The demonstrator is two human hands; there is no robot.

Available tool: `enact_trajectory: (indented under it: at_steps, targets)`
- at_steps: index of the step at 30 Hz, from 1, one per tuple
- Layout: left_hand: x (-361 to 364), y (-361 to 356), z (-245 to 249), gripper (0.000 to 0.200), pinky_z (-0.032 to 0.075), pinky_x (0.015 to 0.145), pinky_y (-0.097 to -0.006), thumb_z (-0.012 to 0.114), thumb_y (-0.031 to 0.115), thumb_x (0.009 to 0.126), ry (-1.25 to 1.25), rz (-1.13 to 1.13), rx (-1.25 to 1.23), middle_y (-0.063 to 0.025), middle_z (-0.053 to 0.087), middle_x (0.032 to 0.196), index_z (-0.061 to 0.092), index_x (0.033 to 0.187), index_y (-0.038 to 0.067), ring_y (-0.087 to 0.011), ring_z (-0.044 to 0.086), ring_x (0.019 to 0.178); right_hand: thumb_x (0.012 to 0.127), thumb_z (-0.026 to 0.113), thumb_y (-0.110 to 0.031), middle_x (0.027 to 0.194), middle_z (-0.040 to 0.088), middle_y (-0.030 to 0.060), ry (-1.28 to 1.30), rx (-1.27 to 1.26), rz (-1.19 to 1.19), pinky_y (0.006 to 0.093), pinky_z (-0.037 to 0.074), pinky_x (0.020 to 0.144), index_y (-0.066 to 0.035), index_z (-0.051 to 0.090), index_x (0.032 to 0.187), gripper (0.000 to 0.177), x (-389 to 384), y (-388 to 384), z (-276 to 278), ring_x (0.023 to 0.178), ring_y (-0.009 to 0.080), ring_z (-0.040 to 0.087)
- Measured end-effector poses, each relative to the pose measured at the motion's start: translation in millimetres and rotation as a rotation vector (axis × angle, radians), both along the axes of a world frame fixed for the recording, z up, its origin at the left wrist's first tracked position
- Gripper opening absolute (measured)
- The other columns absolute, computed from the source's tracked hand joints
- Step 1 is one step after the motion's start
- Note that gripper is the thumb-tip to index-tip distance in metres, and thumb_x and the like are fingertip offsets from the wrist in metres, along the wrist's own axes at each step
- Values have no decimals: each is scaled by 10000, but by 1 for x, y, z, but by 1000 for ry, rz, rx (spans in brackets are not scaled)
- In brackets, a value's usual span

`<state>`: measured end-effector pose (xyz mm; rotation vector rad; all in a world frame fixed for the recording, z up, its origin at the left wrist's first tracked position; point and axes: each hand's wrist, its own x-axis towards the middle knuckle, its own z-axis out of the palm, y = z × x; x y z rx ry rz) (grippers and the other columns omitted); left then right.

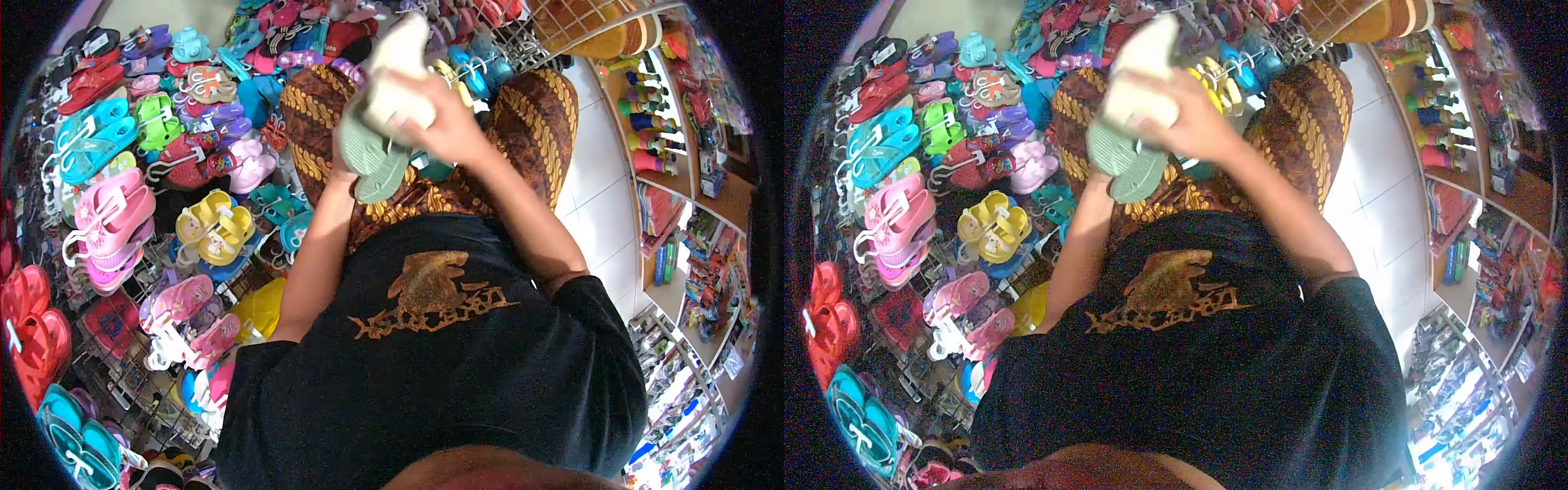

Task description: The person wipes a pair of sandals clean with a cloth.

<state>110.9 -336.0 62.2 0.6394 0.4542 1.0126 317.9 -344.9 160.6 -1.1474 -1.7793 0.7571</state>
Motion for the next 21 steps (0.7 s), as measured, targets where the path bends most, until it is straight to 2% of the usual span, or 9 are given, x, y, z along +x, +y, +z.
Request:
enact_trajectory:
  at_steps: [2,3,5,9,11,12,16,19,21]
  targets:
    - [3,-3,1,695,500,1084,-407,664,421,976,97,4,83,-119,557,1427,432,1508,38,-212,577,1284,865,724,-529,1454,498,255,-321,126,36,566,303,1166,-224,533,1498,728,-24,-15,13,1379,483,431]
    - [8,-13,29,716,504,1077,-399,667,441,973,-6,27,-3,-110,560,1422,424,1508,31,-207,581,1279,885,726,-484,1418,530,231,-200,112,9,527,363,1136,-202,547,1479,681,-31,-12,1,1330,434,490]
    - [-3,-10,19,679,518,1042,-380,519,508,1028,249,-50,-68,-105,588,1387,450,1487,13,-194,608,1239,935,705,-428,1315,596,171,112,-260,71,439,449,1060,-155,579,1417,568,-25,-3,-24,1220,310,575]
    - [7,-24,23,593,552,875,-322,487,483,1034,378,-137,31,-97,685,1204,615,1299,-32,-156,673,1038,1010,643,-388,1086,662,23,400,-610,171,288,500,906,-71,612,1281,418,-2,11,-42,991,106,603]
    - [8,-24,29,608,546,834,-305,485,511,1042,519,-197,305,-92,700,1148,634,1256,-38,-142,668,1014,1006,646,-390,1079,671,20,407,-660,102,274,495,885,-71,625,1263,410,8,18,-54,975,96,606]
    - [14,-27,24,693,543,798,-303,465,595,1034,500,-167,151,-89,715,1094,655,1212,-47,-126,668,967,996,653,-399,1030,679,21,457,-695,30,268,512,804,-60,637,1239,418,4,19,-55,899,93,621]
    - [7,-24,18,762,548,772,-310,475,656,1010,507,-209,235,-77,735,1003,694,1133,-64,-122,676,891,994,604,-462,940,708,45,631,-926,-170,276,537,656,-35,631,1259,503,2,21,-49,731,125,650]
    - [-11,-14,46,663,546,735,-311,621,576,976,518,-260,332,-65,743,896,726,1055,-74,-112,670,803,1012,505,-528,1069,710,93,1053,-949,-110,320,585,739,-46,600,1314,577,22,28,-47,854,165,686]
    - [-14,-14,79,511,537,716,-304,691,437,958,666,-215,259,-45,738,878,734,1053,-63,-95,649,782,1014,547,-493,1271,623,127,1002,-858,51,397,558,939,-79,528,1413,575,43,24,-30,1090,232,649]
